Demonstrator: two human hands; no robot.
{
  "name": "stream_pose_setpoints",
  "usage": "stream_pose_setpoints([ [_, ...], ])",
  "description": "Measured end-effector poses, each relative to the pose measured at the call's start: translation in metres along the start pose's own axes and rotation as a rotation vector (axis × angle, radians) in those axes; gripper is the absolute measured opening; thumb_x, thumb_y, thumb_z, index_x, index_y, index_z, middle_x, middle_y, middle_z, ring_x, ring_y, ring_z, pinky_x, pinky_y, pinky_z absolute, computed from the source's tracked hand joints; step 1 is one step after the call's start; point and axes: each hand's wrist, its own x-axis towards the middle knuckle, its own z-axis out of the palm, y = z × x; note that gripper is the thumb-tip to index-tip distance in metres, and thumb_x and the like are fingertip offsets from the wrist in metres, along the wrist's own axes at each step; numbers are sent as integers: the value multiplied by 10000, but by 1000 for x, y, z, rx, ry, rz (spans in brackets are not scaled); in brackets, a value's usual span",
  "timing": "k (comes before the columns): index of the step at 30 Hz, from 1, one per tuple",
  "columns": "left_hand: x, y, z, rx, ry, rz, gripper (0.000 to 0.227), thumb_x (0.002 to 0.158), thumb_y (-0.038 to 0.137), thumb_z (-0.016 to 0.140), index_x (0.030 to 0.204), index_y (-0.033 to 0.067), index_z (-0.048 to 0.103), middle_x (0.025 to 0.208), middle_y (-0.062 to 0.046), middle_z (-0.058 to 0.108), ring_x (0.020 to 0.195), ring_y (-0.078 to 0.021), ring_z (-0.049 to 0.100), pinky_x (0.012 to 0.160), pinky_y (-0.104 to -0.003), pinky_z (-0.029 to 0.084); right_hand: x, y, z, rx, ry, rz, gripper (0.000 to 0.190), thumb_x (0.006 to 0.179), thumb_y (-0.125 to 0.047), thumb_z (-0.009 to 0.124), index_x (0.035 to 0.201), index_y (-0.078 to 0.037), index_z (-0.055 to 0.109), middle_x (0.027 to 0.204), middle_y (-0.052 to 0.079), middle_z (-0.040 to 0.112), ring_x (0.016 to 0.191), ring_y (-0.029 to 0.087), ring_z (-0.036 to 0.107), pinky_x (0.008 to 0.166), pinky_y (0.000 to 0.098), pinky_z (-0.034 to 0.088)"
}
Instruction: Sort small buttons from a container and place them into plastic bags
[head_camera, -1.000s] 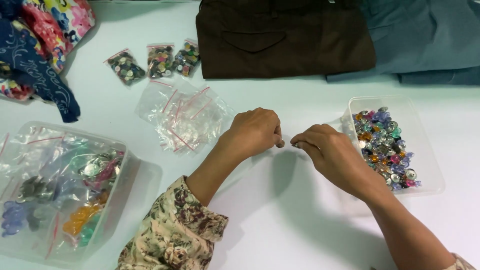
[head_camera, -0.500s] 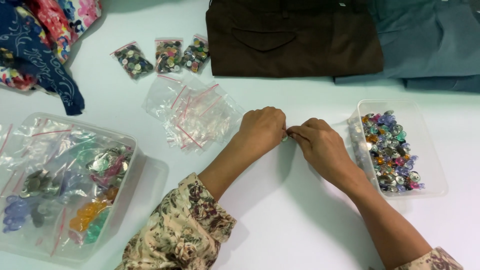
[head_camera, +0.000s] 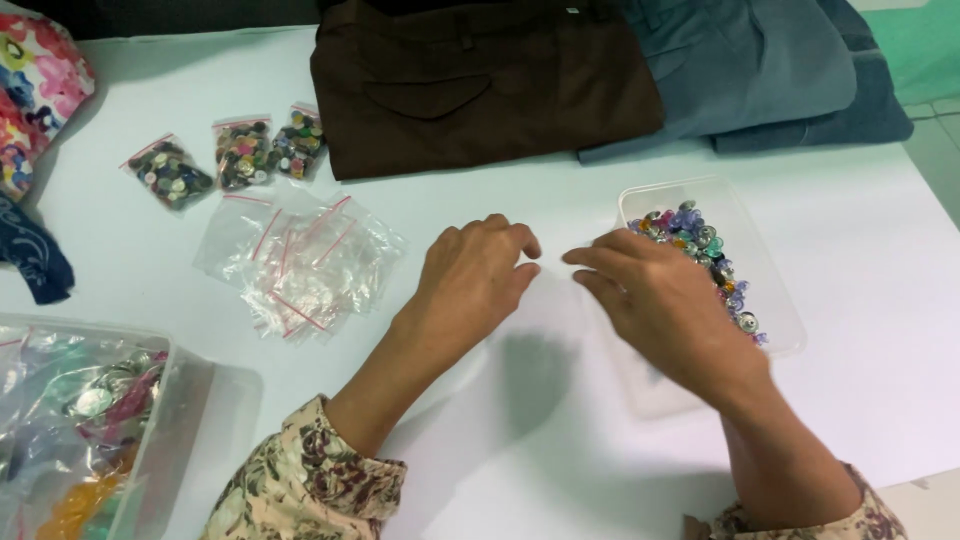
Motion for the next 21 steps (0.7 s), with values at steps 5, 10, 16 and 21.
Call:
stream_pose_setpoints([
  [5, 27, 34, 54, 32, 82, 124, 159, 921, 252, 729, 1058, 187, 777, 1045, -54, 695, 983, -300, 644, 882, -466, 459, -16, 63, -28, -52, -78, 321, 216, 968, -213, 645, 1124, -197, 795, 1121, -10, 752, 854, 269, 715, 687, 439, 523],
  [10, 54, 68, 93, 93, 159, 227, 172, 913, 124, 662, 1016, 167, 792, 1053, -60, 654, 1025, -308, 583, 874, -442, 423, -10, 92, -27, -130, -243, 572, 245, 955, -208, 600, 1052, -247, 822, 1068, -39, 756, 948, 268, 688, 719, 444, 485],
  [16, 78, 88, 111, 295, 97, 252, 53, 763, 43, 799, 796, 64, 762, 1001, -149, 639, 933, -278, 532, 779, -409, 361, -3, 101, -6, -333, -427, 515, 154, 939, -168, 729, 1067, -142, 811, 965, 31, 783, 832, 203, 759, 855, 433, 611],
  [21, 95, 96, 111, 477, -58, 154, 131, 780, 139, 748, 897, 86, 778, 1023, -131, 670, 1017, -264, 494, 852, -422, 295, -5, 106, 0, -385, -455, 442, 180, 859, -68, 705, 978, -144, 816, 838, 1, 764, 816, 210, 753, 805, 426, 598],
])
